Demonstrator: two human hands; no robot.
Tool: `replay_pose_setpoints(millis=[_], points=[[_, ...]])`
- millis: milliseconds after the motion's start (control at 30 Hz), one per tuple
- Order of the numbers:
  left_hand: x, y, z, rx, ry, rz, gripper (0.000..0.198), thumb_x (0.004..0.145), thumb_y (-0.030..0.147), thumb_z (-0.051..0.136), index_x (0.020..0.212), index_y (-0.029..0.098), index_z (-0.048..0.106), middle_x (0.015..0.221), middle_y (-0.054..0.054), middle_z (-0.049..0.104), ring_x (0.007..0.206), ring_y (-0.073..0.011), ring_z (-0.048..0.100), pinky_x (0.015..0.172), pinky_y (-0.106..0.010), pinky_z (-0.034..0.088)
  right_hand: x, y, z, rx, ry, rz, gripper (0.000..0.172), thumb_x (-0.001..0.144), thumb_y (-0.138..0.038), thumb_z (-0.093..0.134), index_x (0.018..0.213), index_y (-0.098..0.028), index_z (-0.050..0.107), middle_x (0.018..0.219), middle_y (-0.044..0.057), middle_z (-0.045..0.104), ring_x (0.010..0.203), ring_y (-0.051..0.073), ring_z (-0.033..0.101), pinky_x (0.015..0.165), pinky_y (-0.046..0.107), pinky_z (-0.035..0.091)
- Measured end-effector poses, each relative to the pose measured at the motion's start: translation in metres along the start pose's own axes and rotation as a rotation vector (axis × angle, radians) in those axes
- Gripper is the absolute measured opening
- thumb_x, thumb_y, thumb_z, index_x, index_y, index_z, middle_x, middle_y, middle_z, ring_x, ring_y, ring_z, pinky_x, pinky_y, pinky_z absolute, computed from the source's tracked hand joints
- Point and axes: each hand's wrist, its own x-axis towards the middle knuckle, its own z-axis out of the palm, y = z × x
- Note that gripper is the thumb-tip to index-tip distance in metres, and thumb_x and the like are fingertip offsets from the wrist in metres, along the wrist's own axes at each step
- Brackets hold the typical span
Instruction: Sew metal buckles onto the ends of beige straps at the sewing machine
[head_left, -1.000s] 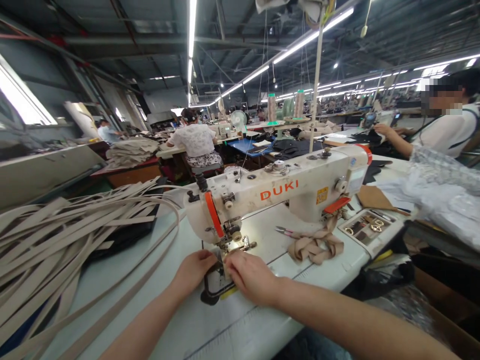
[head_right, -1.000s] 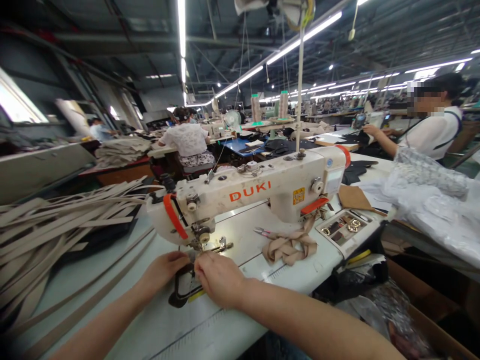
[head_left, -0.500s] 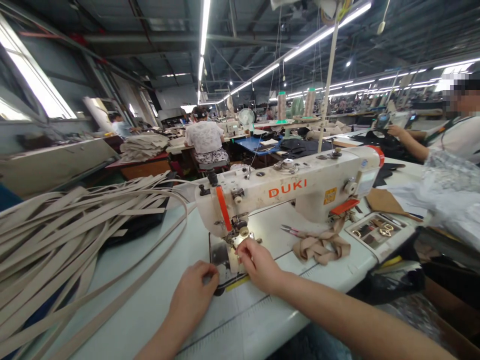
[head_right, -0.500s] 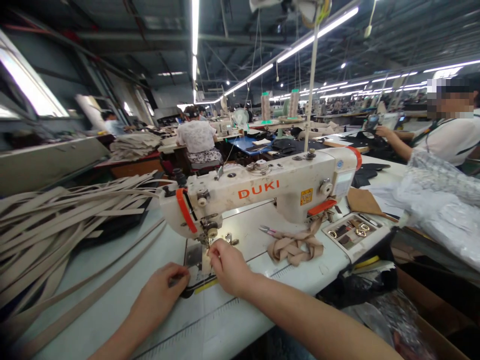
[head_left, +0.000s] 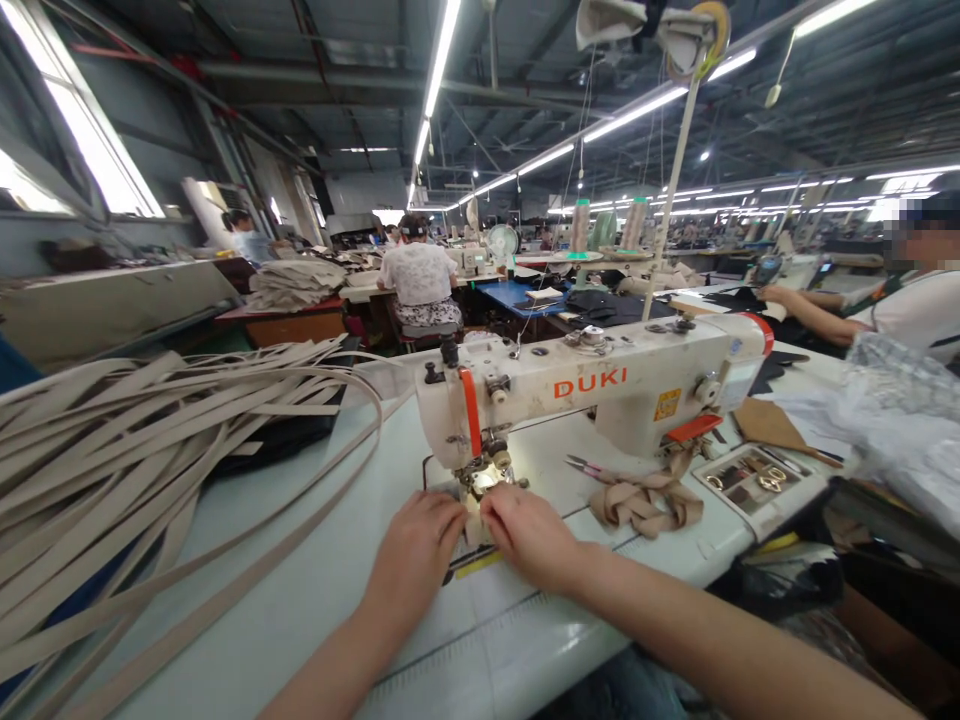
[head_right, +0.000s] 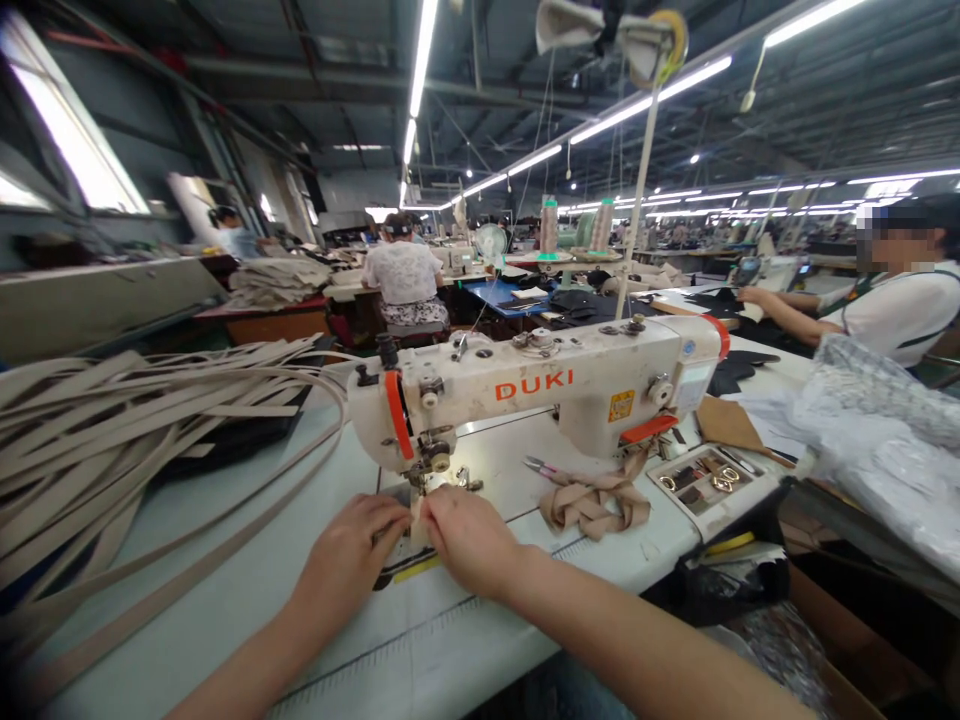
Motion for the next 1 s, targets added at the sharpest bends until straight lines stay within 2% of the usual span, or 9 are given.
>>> replay_pose_setpoints(millis=[167,267,400,500,600,700,767,900,1000], points=[[-0.004,-0.018,-0.004,-0.113,0.076,-0.218,0.022,0.081,0.033,0.049,0.071,0.024,0.066,0.080,-0.004,0.068,0.084,-0.0243,0.060,0.078,-0.036,0.048,-0.023,0.044,-0.062,-0.238,0.054,0.119,0.012,0.089,-0.013,0.041,0.089,-0.017,0.052,0.090,0.009,0.058,0.083,0.021,0.055,0.076,0.032,0.043],[-0.004,-0.022,-0.002,-0.187,0.062,-0.313,0.022,0.079,0.035,0.048,0.068,0.024,0.065,0.078,-0.002,0.068,0.082,-0.0236,0.061,0.077,-0.035,0.048,-0.043,0.067,-0.087,-0.462,-0.086,0.287,0.009,0.087,-0.018,0.049,0.093,-0.014,0.056,0.098,0.014,0.059,0.092,0.026,0.056,0.080,0.037,0.044],[-0.004,-0.021,-0.002,-0.240,0.049,-0.320,0.023,0.076,0.036,0.049,0.066,0.024,0.065,0.077,-0.002,0.067,0.082,-0.0238,0.061,0.079,-0.035,0.047,-0.053,0.074,-0.092,-0.582,-0.347,0.438,0.015,0.084,-0.013,0.047,0.095,-0.013,0.057,0.100,0.016,0.061,0.094,0.027,0.058,0.080,0.036,0.043],[-0.005,-0.020,-0.003,-0.252,0.051,-0.324,0.023,0.075,0.037,0.049,0.065,0.024,0.065,0.075,-0.002,0.067,0.081,-0.0241,0.062,0.079,-0.035,0.048,-0.045,0.074,-0.091,-0.579,-0.418,0.533,0.022,0.079,-0.007,0.042,0.095,-0.012,0.056,0.100,0.016,0.062,0.097,0.026,0.058,0.080,0.033,0.041],[-0.007,-0.020,-0.002,-0.259,0.060,-0.328,0.022,0.074,0.036,0.049,0.065,0.024,0.065,0.074,-0.002,0.067,0.080,-0.0241,0.062,0.077,-0.036,0.048,-0.035,0.072,-0.093,-0.549,-0.443,0.567,0.017,0.078,-0.010,0.042,0.090,-0.013,0.054,0.096,0.014,0.064,0.090,0.024,0.060,0.073,0.030,0.039],[-0.007,-0.020,0.000,-0.273,0.064,-0.321,0.023,0.075,0.036,0.049,0.065,0.024,0.065,0.074,-0.002,0.067,0.079,-0.0243,0.062,0.077,-0.037,0.048,-0.028,0.055,-0.091,-0.497,-0.474,0.520,0.014,0.084,-0.014,0.039,0.092,-0.015,0.051,0.090,0.010,0.066,0.081,0.020,0.061,0.067,0.027,0.037],[-0.006,-0.018,0.000,-0.280,0.065,-0.314,0.022,0.075,0.036,0.050,0.065,0.024,0.065,0.074,-0.003,0.066,0.079,-0.0243,0.062,0.076,-0.037,0.048,-0.024,0.036,-0.083,-0.422,-0.486,0.395,0.017,0.088,-0.014,0.036,0.099,-0.017,0.049,0.088,0.007,0.067,0.078,0.018,0.061,0.065,0.026,0.036],[-0.006,-0.017,0.002,-0.279,0.070,-0.302,0.021,0.076,0.035,0.051,0.064,0.023,0.064,0.073,-0.002,0.066,0.079,-0.0239,0.063,0.077,-0.036,0.049,-0.010,0.004,-0.054,-0.401,-0.437,0.109,0.019,0.094,-0.021,0.033,0.105,-0.017,0.048,0.092,0.007,0.067,0.079,0.020,0.063,0.063,0.028,0.037],[-0.007,-0.018,0.002,-0.273,0.075,-0.293,0.022,0.077,0.036,0.050,0.065,0.023,0.064,0.074,-0.003,0.067,0.079,-0.0241,0.063,0.077,-0.037,0.049,0.001,0.000,-0.031,-0.474,-0.375,0.021,0.029,0.098,-0.036,0.030,0.101,-0.015,0.051,0.094,0.009,0.066,0.082,0.022,0.063,0.066,0.030,0.041]])
